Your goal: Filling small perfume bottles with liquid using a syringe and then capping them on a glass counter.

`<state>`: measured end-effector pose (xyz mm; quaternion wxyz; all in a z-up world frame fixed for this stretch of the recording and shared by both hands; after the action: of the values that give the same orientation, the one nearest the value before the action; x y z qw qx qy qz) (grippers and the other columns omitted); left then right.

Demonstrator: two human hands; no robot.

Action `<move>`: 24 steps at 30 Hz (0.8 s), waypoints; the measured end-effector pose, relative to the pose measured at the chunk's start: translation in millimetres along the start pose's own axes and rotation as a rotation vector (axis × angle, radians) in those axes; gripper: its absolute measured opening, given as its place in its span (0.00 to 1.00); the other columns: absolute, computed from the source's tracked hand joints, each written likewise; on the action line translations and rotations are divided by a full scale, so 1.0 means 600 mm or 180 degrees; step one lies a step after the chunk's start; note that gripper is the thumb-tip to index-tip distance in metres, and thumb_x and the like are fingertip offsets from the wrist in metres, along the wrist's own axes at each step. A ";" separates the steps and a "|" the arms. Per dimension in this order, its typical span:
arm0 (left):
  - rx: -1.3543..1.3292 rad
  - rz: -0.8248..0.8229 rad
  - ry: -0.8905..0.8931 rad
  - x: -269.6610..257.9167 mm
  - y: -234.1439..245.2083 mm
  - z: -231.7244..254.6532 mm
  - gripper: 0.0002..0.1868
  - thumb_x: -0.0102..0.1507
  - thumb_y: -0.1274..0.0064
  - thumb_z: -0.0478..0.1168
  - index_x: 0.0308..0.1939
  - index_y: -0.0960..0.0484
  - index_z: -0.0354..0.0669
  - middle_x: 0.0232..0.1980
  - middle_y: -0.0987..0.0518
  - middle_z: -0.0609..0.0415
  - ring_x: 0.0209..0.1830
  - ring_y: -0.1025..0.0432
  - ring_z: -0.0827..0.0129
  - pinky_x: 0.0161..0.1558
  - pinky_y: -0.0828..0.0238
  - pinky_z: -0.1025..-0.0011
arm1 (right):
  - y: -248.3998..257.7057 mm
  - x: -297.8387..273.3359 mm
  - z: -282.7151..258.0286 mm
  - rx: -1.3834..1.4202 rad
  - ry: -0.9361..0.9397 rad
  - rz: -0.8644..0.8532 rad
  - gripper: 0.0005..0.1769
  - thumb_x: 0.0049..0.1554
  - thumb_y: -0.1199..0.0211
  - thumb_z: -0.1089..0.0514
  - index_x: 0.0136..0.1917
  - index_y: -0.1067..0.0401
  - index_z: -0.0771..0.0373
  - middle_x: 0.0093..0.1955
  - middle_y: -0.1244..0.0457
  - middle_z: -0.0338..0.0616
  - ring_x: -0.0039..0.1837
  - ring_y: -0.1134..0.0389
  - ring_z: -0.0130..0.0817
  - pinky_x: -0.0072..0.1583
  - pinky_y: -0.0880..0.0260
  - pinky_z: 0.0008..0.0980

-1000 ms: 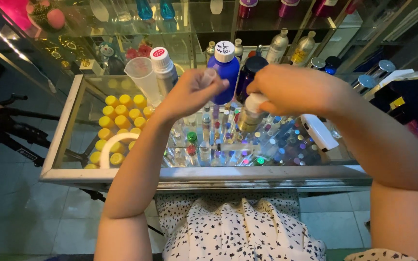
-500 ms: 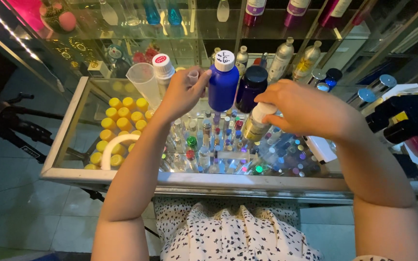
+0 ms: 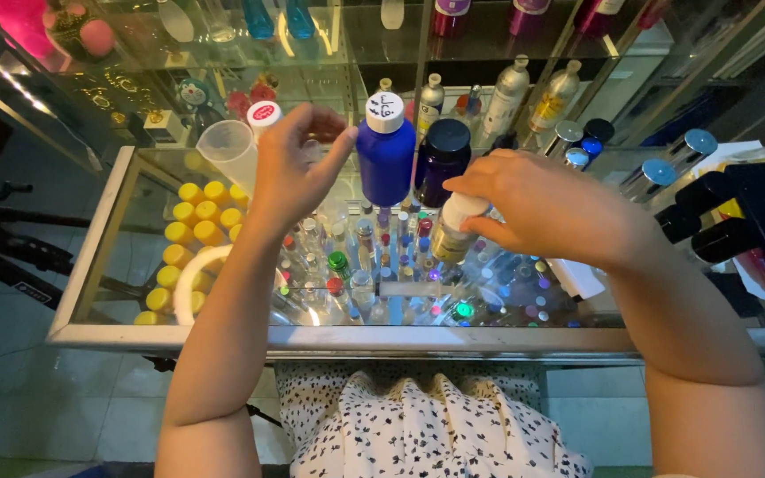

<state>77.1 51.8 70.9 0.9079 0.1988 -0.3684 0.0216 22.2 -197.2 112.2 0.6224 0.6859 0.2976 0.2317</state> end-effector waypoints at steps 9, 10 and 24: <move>0.0499 0.2003 -0.2419 -0.051 0.054 0.151 0.16 0.65 0.50 0.46 0.53 0.28 0.43 0.56 0.31 0.50 0.56 0.33 0.62 0.60 0.32 0.65 | -0.026 0.009 0.007 -0.0057 -0.0004 -0.0140 0.33 0.58 0.34 0.51 0.74 0.34 0.61 0.63 0.33 0.47 0.64 0.34 0.44 0.61 0.32 0.44; 0.0469 0.1992 -0.2440 -0.054 0.055 0.148 0.16 0.65 0.50 0.46 0.53 0.28 0.43 0.56 0.31 0.50 0.56 0.33 0.62 0.60 0.32 0.65 | -0.033 0.009 0.012 -0.0059 -0.0035 -0.0121 0.33 0.58 0.34 0.51 0.74 0.34 0.61 0.63 0.33 0.47 0.64 0.34 0.44 0.61 0.32 0.44; 0.0176 0.1800 -0.2210 -0.197 -0.051 0.079 0.28 0.63 0.53 0.53 0.59 0.31 0.37 0.61 0.30 0.45 0.62 0.33 0.58 0.65 0.33 0.62 | -0.046 0.009 0.009 -0.0294 -0.0082 -0.0084 0.33 0.60 0.37 0.50 0.76 0.37 0.62 0.64 0.35 0.50 0.66 0.36 0.47 0.63 0.34 0.46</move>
<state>-34.5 18.4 11.1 0.6832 0.1099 -0.6904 0.2108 26.8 -196.1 84.1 0.6601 0.6554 0.2876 0.2281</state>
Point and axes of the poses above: each hand's wrist, its own x-axis towards the middle knuckle, its own y-axis out of the back of the hand, z = x × y, the point moved 5 cm from there along x, towards the middle knuckle
